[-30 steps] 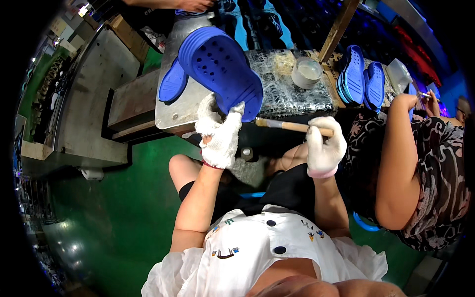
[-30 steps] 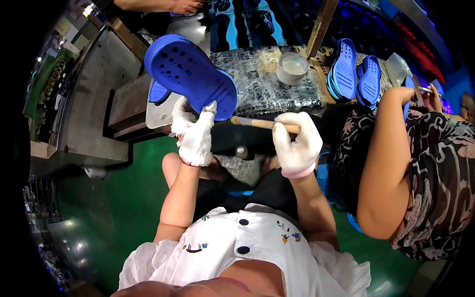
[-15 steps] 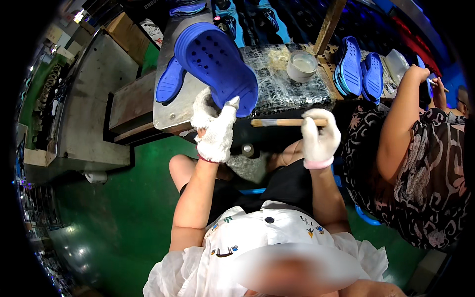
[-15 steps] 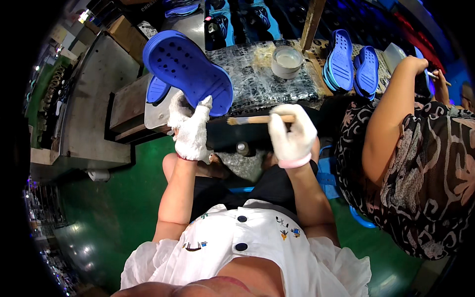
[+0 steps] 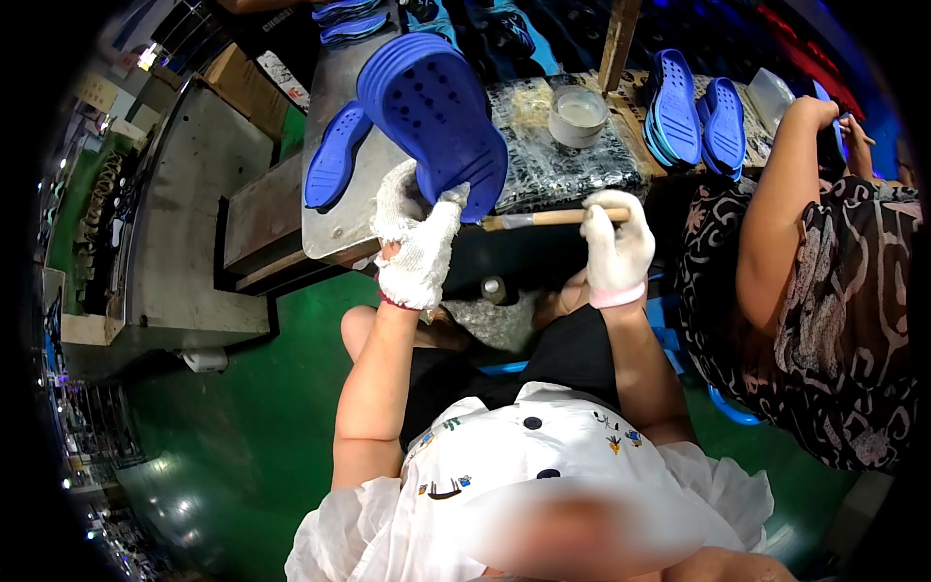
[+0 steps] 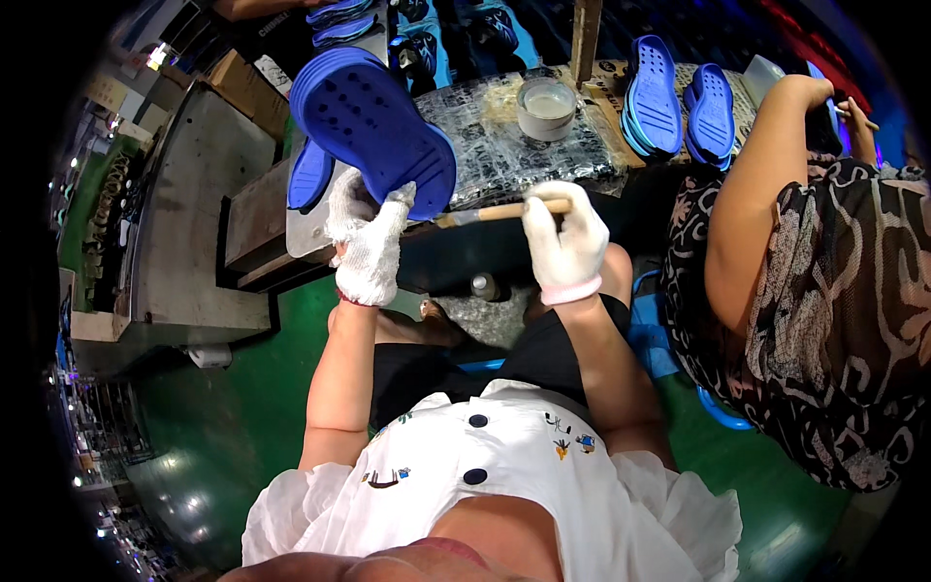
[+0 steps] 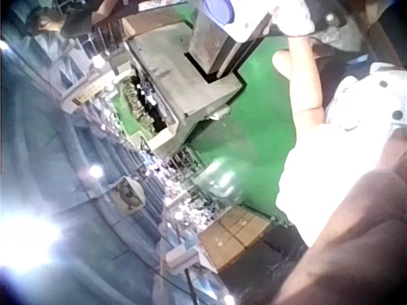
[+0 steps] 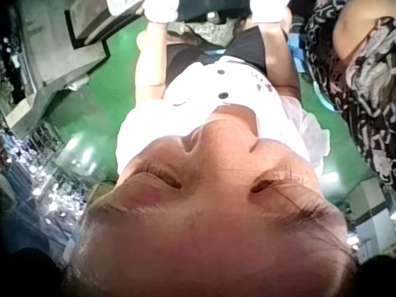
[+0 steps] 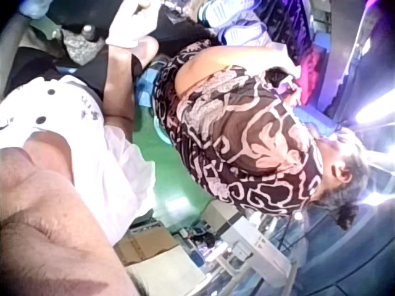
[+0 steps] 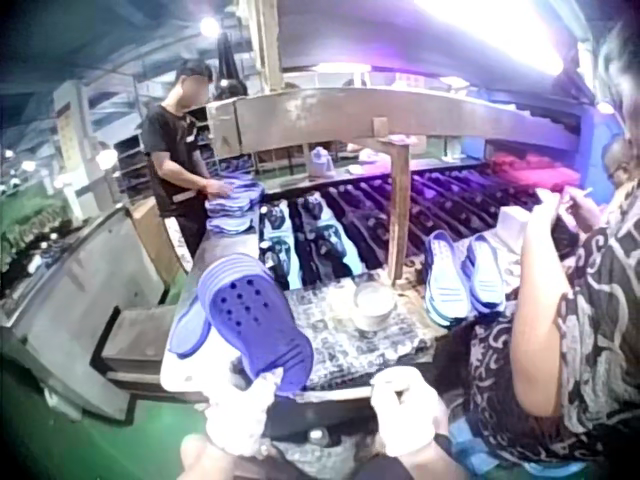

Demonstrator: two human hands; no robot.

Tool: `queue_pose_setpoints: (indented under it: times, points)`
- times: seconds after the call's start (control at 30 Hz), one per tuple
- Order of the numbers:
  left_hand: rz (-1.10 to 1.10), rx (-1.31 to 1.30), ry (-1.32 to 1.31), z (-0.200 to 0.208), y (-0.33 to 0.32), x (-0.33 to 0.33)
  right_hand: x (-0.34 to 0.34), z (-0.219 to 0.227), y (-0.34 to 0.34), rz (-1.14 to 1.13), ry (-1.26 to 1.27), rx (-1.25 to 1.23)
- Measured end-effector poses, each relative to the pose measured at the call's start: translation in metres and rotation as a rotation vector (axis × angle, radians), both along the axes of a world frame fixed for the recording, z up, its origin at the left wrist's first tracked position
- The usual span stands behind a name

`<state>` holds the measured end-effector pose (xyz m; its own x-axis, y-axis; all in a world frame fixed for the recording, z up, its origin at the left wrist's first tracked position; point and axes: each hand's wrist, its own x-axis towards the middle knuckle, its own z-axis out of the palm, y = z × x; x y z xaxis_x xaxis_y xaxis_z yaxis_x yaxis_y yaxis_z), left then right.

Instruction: The person applies adhesive to shoe soles using a brush and handles footwear materials on a workbench.

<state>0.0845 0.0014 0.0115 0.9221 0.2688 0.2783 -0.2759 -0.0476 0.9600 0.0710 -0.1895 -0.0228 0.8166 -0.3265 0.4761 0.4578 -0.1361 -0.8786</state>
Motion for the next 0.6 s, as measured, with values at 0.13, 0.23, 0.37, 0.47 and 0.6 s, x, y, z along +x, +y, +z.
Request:
queue_pose_setpoints:
  times: [0.13, 0.23, 0.37, 0.47, 0.6]
  points:
    - [-0.009, 0.042, -0.035, 0.002, 0.011, 0.008, -0.007, -0.018, -0.015, -0.03, 0.12, 0.136]
    - [-0.066, -0.067, -0.031, 0.009, 0.004, 0.012, -0.013, -0.048, -0.028, 0.076, 0.343, 0.367]
    - [-0.206, -0.184, 0.145, 0.016, -0.014, 0.015, -0.017, -0.125, -0.021, 0.278, 0.512, 0.543]
    - [-0.418, -0.133, 0.237, 0.033, -0.048, 0.018, -0.015, -0.142, -0.017, 0.385, 0.701, 0.556]
    - [-0.716, -0.08, 0.286, 0.061, -0.127, 0.039, -0.013, -0.161, -0.033, 0.36, 0.619, 0.512]
